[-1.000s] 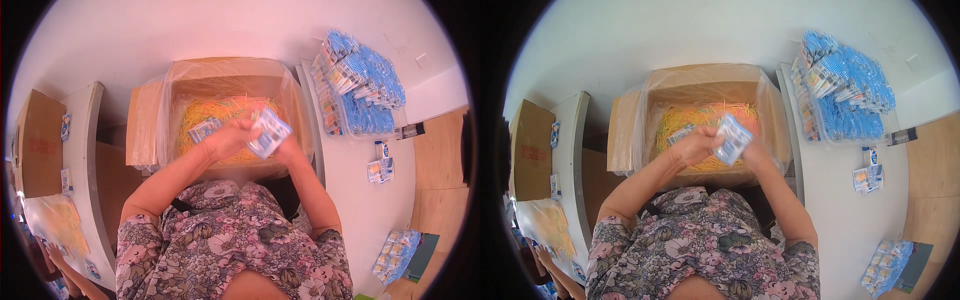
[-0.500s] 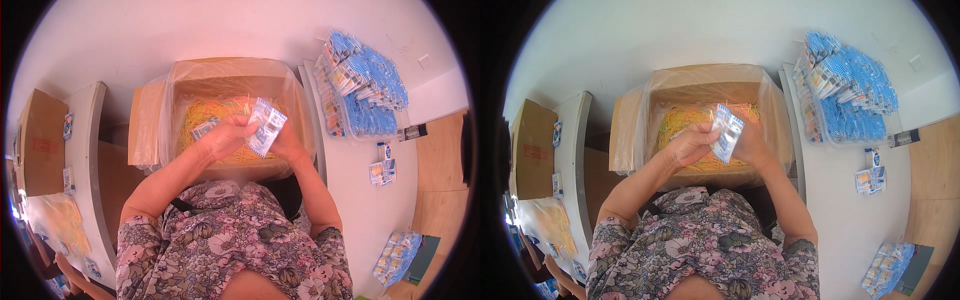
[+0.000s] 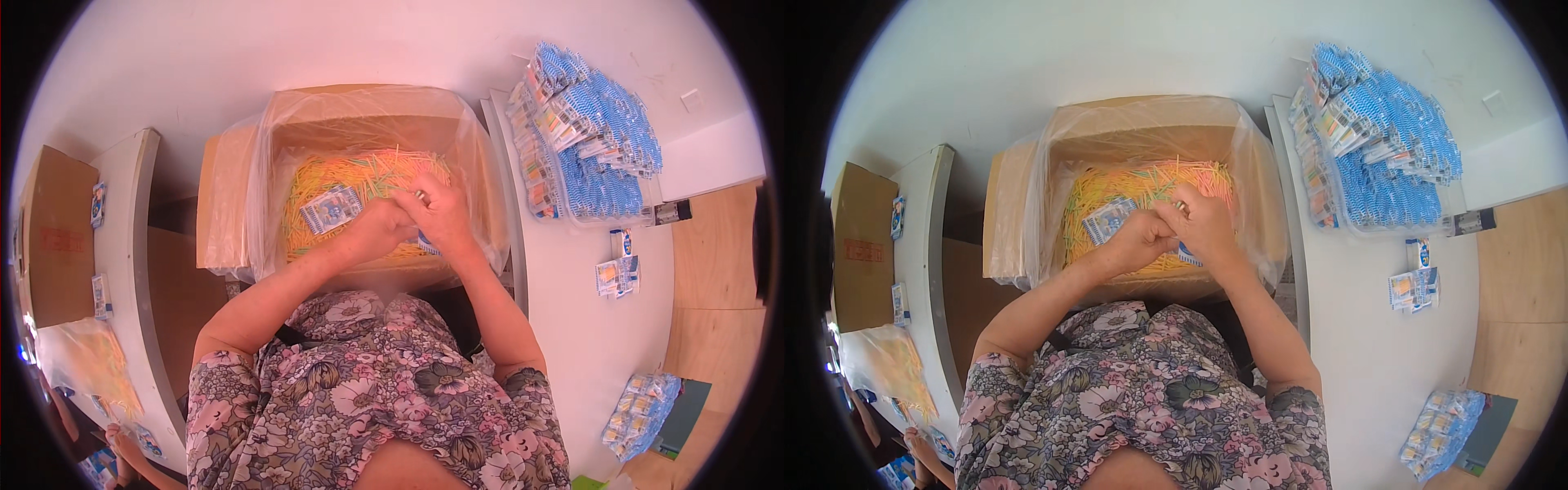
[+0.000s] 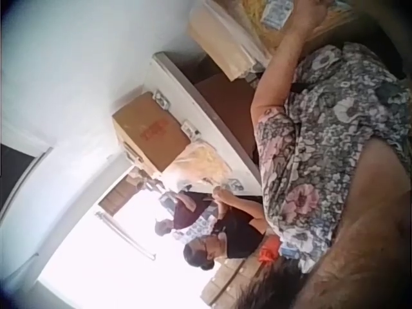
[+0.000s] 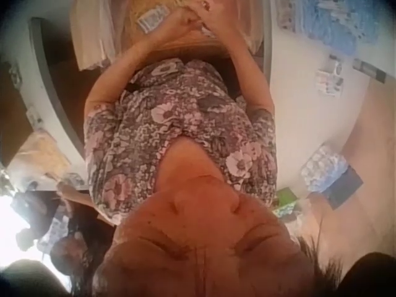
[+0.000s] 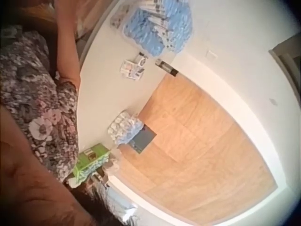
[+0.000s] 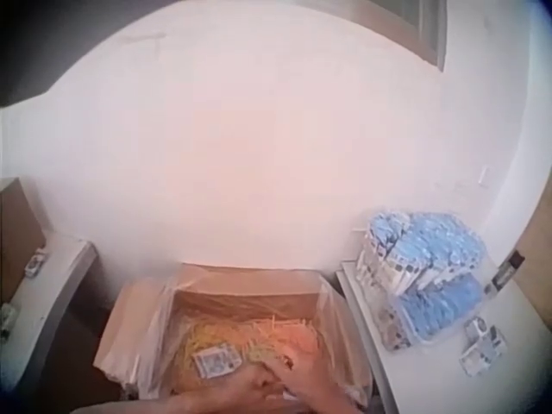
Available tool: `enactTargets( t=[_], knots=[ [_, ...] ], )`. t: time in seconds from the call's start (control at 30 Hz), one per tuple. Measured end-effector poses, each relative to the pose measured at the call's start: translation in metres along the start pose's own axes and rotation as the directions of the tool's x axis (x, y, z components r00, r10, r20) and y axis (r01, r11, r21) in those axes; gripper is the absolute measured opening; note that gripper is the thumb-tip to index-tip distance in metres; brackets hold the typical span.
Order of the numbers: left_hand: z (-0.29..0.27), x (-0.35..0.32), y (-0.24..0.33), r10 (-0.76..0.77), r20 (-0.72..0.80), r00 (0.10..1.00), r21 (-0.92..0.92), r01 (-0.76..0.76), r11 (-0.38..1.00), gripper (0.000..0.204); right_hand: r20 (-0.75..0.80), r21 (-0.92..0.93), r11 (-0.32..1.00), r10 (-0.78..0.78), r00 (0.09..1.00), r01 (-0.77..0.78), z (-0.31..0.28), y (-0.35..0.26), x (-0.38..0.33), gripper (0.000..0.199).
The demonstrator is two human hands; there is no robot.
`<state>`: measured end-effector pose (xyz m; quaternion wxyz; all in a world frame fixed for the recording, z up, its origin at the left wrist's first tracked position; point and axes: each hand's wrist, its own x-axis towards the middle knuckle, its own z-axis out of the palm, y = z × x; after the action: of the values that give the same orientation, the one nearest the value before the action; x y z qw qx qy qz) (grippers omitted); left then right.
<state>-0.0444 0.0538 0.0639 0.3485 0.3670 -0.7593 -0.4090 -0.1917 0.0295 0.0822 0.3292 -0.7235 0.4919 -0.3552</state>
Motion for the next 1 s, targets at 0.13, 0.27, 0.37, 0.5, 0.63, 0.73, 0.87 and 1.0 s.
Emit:
enactTargets(
  t=[0.13, 0.27, 0.37, 0.5, 0.63, 0.73, 0.87, 1.0],
  knots=[
    [-0.007, 0.000, -0.006, -0.043, 0.055, 0.998, -0.157, 0.051, 0.986, 0.008, -0.117, 0.317, 0.948, 0.048, 0.992, -0.008, 0.006, 0.033, 0.007, 0.020],
    [-0.018, -0.007, -0.021, -0.143, 0.034, 0.989, -0.397, 0.145, 0.906, 0.009, -0.109, 0.285, 0.941, 0.222, 0.969, -0.183, -0.034, 0.039, 0.010, 0.014],
    [-0.028, -0.005, -0.029, -0.242, 0.025, 0.970, -0.438, 0.228, 0.870, 0.008, 0.206, -0.004, 0.999, 0.035, 0.978, -0.035, -0.034, 0.057, -0.001, 0.006],
    [-0.029, -0.002, -0.035, -0.348, -0.014, 0.937, -0.673, 0.249, 0.696, 0.008, 0.449, -0.444, 0.893, 0.155, 0.880, 0.070, -0.025, 0.040, -0.014, 0.009],
    [-0.029, -0.001, -0.044, -0.341, -0.047, 0.939, -0.690, 0.216, 0.691, 0.011, 0.161, -0.021, 0.997, 0.082, 0.984, -0.079, -0.042, 0.039, -0.005, 0.012],
    [-0.028, -0.002, -0.048, -0.322, -0.045, 0.946, -0.653, 0.216, 0.725, 0.011, 0.112, 0.475, 0.823, 0.295, 0.949, -0.312, -0.056, 0.009, 0.011, 0.016],
    [-0.028, 0.002, -0.044, -0.294, -0.015, 0.956, -0.621, 0.222, 0.752, 0.013, 0.094, 0.512, 0.806, 0.290, 0.952, -0.296, -0.048, -0.014, 0.020, 0.018],
    [-0.026, 0.004, -0.046, -0.239, -0.004, 0.971, -0.603, 0.188, 0.775, 0.011, -0.061, 0.216, 0.974, 0.084, 0.995, -0.069, -0.037, -0.011, 0.025, 0.019]
  ],
)
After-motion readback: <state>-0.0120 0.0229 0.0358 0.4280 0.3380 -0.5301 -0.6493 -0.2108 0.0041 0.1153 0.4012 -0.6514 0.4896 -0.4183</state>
